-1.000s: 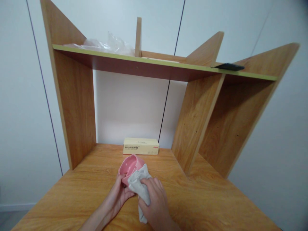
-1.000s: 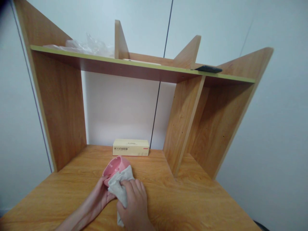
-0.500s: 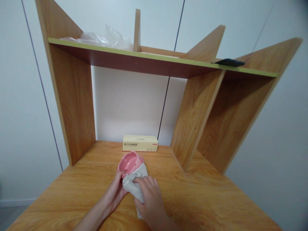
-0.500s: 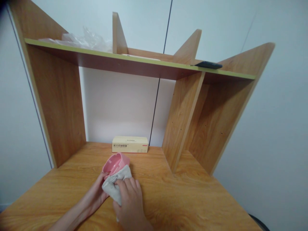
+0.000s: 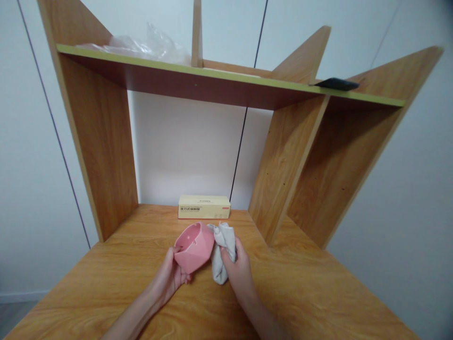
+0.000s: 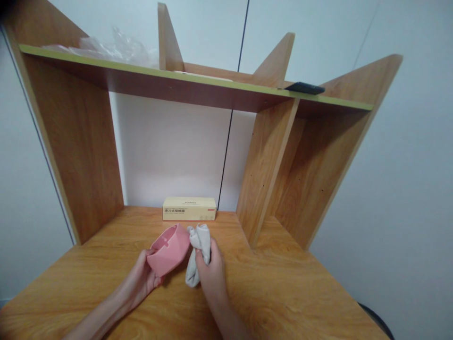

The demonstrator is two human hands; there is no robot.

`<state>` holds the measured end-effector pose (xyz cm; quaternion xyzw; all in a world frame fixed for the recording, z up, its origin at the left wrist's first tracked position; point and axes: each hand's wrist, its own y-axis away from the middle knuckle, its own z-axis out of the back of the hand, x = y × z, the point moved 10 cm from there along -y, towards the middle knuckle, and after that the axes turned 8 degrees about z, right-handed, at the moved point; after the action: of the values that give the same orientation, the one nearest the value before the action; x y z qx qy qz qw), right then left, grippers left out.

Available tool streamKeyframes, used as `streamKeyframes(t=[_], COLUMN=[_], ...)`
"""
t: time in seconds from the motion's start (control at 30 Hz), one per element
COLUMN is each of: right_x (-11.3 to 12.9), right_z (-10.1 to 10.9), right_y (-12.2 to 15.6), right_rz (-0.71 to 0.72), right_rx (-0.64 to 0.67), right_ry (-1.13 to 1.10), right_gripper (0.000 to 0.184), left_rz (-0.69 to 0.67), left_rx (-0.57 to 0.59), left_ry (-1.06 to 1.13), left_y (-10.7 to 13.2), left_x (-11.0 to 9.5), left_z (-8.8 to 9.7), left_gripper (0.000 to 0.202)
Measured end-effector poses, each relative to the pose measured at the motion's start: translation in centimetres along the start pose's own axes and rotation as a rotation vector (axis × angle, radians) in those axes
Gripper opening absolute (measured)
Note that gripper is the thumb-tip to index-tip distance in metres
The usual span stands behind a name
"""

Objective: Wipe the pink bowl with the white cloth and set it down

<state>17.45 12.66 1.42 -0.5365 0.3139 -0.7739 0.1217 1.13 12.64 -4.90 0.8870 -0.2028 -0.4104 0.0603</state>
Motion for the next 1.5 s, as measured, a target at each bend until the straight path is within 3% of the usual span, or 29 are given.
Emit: streamKeyframes(t=[0.23,0.4,0.53,0.6,0.67,0.73,0.8,0.9,1.1,1.3,1.5], right_x=[-0.2,0.9,1.9,1.8,1.3,0.9,1.1,2.6,5.8,6.6,5.5], right_z=[-2.1,-3.8,-4.2,-3.7,-2.4,-0.4,1.5,2.6,0.1,-2.9,-4.3], right_y=[1.0,1.8,2.0,1.8,1.4,0.8,0.4,-0.1,0.6,1.8,1.8], right_rz=[-0.108,-0.019,0.116,0.130,0.113,0.102,0.136,0.269,0.503,0.568,0.534], right_rx=[0.055,0.188,0.261,0.239,0.153,0.027,-0.072,-0.068,0.150,0.315,0.390], right_ry=[-0.258,-0.138,0.120,0.197,0.198,0.174,0.206,0.352,0.586,0.740,0.866], right_gripper=[0.030,0.024,0.013,0.013,0.020,0.030,0.037,0.036,0.038,0.034,0.027], left_rz=[0.064,0.070,-0.058,-0.147,-0.228,-0.290,-0.343,-0.485,-0.693,-0.664,-0.642], left_rx=[0.199,0.183,0.076,-0.023,-0.143,-0.261,-0.320,-0.303,-0.316,-0.329,-0.288], left_ry=[0.155,0.140,0.114,0.072,-0.004,-0.116,-0.240,-0.493,-0.949,-1.184,-1.207], left_y=[0.7,0.3,0.1,-0.3,-0.8,-1.2,-1.2,0.1,2.7,2.8,3.7], left_x=[1.5,1.3,-0.7,-1.9,-2.9,-3.7,-4.4,-6.0,-7.1,-6.5,-6.1], left_z=[-2.3,-1.7,-0.6,0.6,2.2,3.6,4.3,3.1,0.2,-1.0,-2.9], left_gripper=[0.028,0.034,0.024,0.019,0.025,0.043,0.056,0.058,0.055,0.059,0.056])
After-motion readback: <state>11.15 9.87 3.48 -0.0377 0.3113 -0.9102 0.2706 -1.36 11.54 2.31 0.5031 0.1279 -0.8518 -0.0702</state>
